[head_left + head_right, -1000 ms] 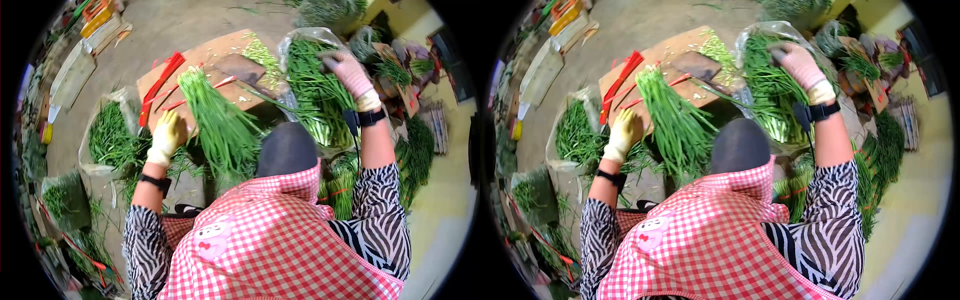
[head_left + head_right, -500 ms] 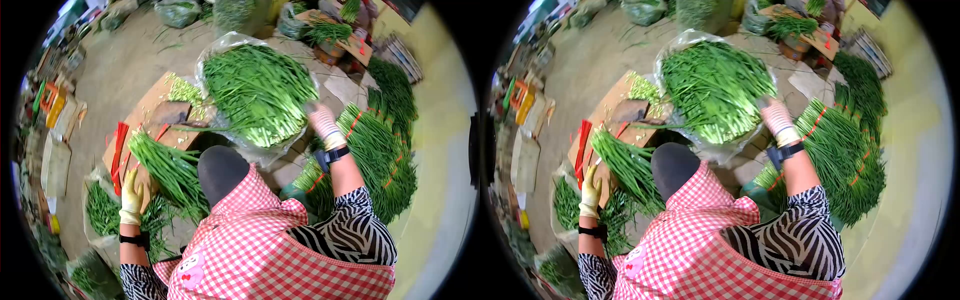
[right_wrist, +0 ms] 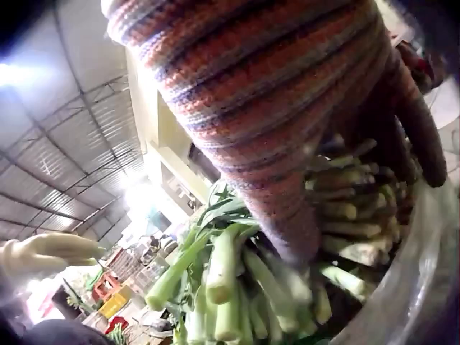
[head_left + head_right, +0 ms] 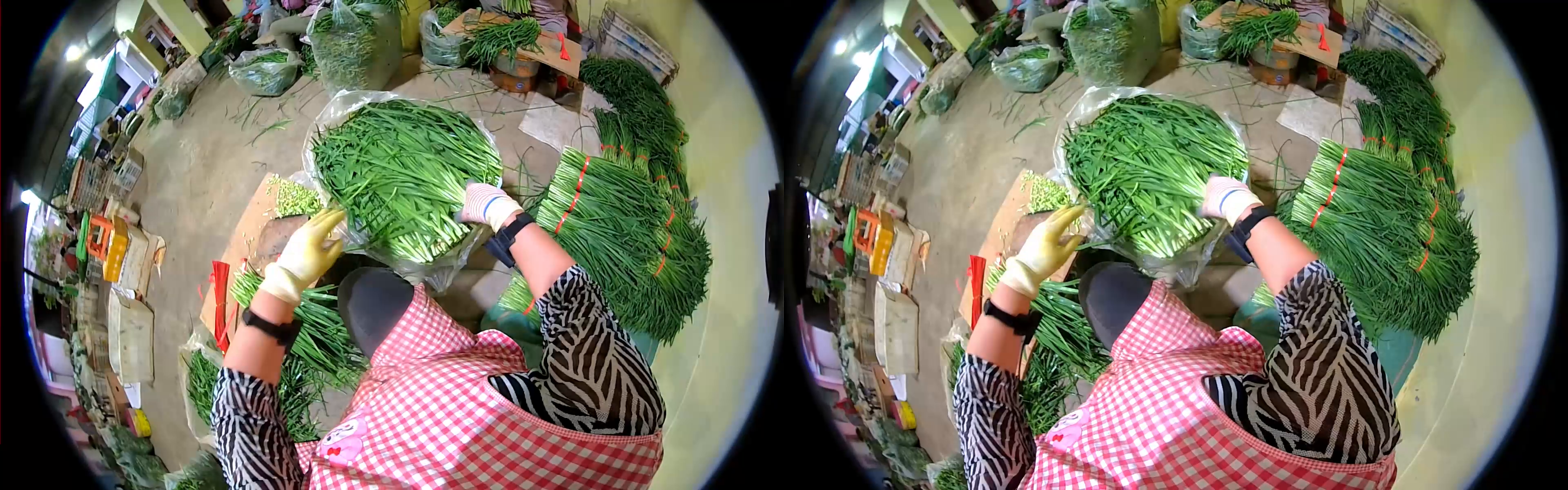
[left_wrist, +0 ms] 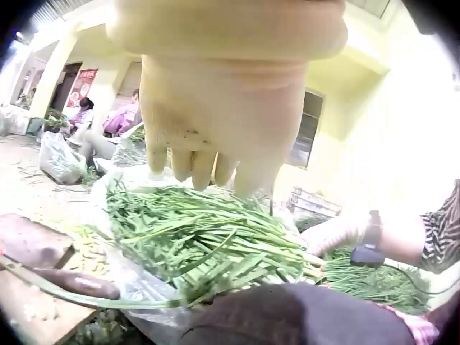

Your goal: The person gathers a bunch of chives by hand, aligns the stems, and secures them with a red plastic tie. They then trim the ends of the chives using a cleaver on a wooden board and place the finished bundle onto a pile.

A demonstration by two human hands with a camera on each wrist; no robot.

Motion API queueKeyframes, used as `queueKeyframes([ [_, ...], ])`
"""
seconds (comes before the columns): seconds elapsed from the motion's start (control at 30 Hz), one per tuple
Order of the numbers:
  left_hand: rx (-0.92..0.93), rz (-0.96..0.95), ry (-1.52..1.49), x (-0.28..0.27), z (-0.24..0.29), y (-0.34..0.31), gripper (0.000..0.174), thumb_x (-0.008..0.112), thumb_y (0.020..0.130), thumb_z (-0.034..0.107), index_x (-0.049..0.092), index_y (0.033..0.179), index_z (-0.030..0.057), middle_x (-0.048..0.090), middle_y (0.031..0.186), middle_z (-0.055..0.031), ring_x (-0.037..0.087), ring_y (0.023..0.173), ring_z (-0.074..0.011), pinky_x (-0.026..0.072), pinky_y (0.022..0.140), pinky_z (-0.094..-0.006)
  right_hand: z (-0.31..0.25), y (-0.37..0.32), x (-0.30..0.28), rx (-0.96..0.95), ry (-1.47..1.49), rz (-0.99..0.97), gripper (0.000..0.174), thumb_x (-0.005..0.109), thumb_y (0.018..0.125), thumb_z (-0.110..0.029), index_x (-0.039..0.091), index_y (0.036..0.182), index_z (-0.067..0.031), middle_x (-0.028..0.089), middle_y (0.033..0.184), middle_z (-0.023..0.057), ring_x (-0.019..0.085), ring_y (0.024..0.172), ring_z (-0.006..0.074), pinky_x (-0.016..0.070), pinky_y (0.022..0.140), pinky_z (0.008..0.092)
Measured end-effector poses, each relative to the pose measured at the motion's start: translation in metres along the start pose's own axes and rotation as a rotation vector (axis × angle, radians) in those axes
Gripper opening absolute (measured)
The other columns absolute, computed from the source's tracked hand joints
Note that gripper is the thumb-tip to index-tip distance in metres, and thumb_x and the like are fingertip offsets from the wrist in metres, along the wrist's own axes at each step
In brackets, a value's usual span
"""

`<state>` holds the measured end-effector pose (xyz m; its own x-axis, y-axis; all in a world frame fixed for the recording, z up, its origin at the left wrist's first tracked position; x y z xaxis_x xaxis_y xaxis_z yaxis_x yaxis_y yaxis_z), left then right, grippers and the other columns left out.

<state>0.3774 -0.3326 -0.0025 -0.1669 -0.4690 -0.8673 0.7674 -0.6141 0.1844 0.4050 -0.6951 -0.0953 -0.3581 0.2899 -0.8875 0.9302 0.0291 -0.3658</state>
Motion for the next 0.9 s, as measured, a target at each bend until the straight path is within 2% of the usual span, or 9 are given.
queueKeyframes([
  [0.13, 0.192, -0.116, 0.053, 0.014, 0.039, 0.057, 0.057, 0.071, 0.09, 0.009, 0.056, 0.145, 0.0024, 0.062, 0.14, -0.0227, 0.053, 0.138, -0.0417, 0.0473, 0.113, -0.0452, 0.005, -0.008, -0.033, 0.074, -0.032, 0.04, 0.033, 0.068, 0.083, -0.023, 0.077, 0.103, 0.0019, 0.074, 0.107, 0.0273, 0.074, 0.103, 0.0391, 0.0585, 0.09, 0.0455],
  [0.27, 0.292, -0.1, 0.112, 0.033, 0.067, 0.114, 0.077, 0.077, 0.087, 0.017, 0.044, 0.155, 0.0026, 0.056, 0.147, -0.0256, 0.05, 0.14, -0.0439, 0.0452, 0.115, -0.0463, -0.015, -0.01, -0.076, 0.027, -0.094, 0.122, 0.036, 0.068, 0.084, -0.024, 0.076, 0.107, 0.0031, 0.074, 0.105, 0.029, 0.073, 0.1, 0.0431, 0.0587, 0.088, 0.0474],
  [0.33, 0.268, -0.155, 0.202, 0.05, 0.075, 0.148, 0.111, 0.087, 0.076, 0.03, 0.026, 0.164, 0.0041, 0.039, 0.163, -0.0238, 0.035, 0.153, -0.0395, 0.0311, 0.125, -0.0461, -0.02, -0.005, -0.087, -0.033, -0.061, 0.061, 0.041, 0.07, 0.083, -0.026, 0.075, 0.108, 0.0056, 0.074, 0.105, 0.0295, 0.073, 0.1, 0.0428, 0.0583, 0.088, 0.0476],
  [0.5, 0.359, -0.221, 0.404, 0.081, 0.105, 0.198, 0.134, 0.096, 0.062, 0.038, 0.018, 0.167, 0.0072, 0.027, 0.17, -0.0194, 0.022, 0.159, -0.0373, 0.0176, 0.129, -0.053, -0.024, 0.01, -0.097, -0.114, 0.019, 0.034, 0.044, 0.069, 0.084, -0.032, 0.075, 0.105, 0.0065, 0.074, 0.099, 0.0279, 0.074, 0.096, 0.0392, 0.0582, 0.089, 0.0454],
  [0.63, 0.424, -0.067, 0.262, 0.095, 0.106, 0.207, 0.128, 0.096, 0.062, 0.035, 0.025, 0.165, 0.0074, 0.031, 0.168, -0.0183, 0.024, 0.158, -0.0368, 0.0197, 0.128, -0.055, -0.023, 0.01, -0.096, -0.314, 0.367, -0.036, 0.045, 0.069, 0.087, -0.037, 0.073, 0.101, 0.0049, 0.076, 0.09, 0.0198, 0.075, 0.077, 0.027, 0.06, 0.078, 0.0397],
  [0.77, 0.318, -0.058, 0.064, 0.09, 0.103, 0.215, 0.115, 0.087, 0.07, 0.022, 0.025, 0.165, 0.0106, 0.068, 0.123, -0.0173, 0.062, 0.122, -0.0371, 0.0301, 0.124, -0.0554, -0.015, -0.001, -0.103, -0.238, 0.463, -0.09, 0.05, 0.071, 0.089, -0.045, 0.073, 0.104, 0.0028, 0.076, 0.088, 0.0161, 0.073, 0.077, 0.0244, 0.0592, 0.08, 0.035],
  [0.83, 0.17, -0.021, -0.055, 0.077, 0.097, 0.218, 0.107, 0.079, 0.071, 0.013, 0.026, 0.165, 0.0146, 0.073, 0.104, -0.0165, 0.068, 0.108, -0.0362, 0.0417, 0.117, -0.0499, 0.002, -0.013, -0.105, -0.331, 0.931, -0.139, 0.049, 0.07, 0.096, -0.037, 0.067, 0.126, 0.003, 0.075, 0.103, 0.0116, 0.071, 0.09, 0.0184, 0.0576, 0.086, 0.0313],
  [0.87, 0.132, 0.007, -0.048, 0.075, 0.087, 0.219, 0.095, 0.078, 0.072, 0.013, 0.04, 0.159, 0.0144, 0.073, 0.107, -0.0161, 0.069, 0.106, -0.0349, 0.0507, 0.106, -0.0439, 0.009, -0.018, -0.107, -0.416, 1.198, -0.132, 0.049, 0.068, 0.099, -0.028, 0.062, 0.135, 0.0042, 0.074, 0.112, 0.0107, 0.07, 0.095, 0.0171, 0.0569, 0.088, 0.0301],
  [0.9, 0.182, 0.024, -0.109, 0.077, 0.08, 0.221, 0.085, 0.08, 0.073, 0.013, 0.048, 0.152, 0.0127, 0.071, 0.108, -0.0156, 0.069, 0.104, -0.0328, 0.0526, 0.1, -0.0419, 0.019, -0.022, -0.111, -0.472, 1.106, -0.01, 0.052, 0.069, 0.098, -0.023, 0.058, 0.141, 0.0038, 0.073, 0.118, 0.0111, 0.069, 0.103, 0.0177, 0.0553, 0.094, 0.0303],
])
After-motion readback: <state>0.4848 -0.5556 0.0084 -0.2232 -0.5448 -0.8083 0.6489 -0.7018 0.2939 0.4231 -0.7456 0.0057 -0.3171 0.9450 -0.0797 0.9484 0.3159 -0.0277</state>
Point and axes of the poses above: each hand's wrist, its own y-axis towards the middle knuckle, its own x-axis out of the palm, z = x × y, the point moved 5 cm from there along y, towards the middle knuckle
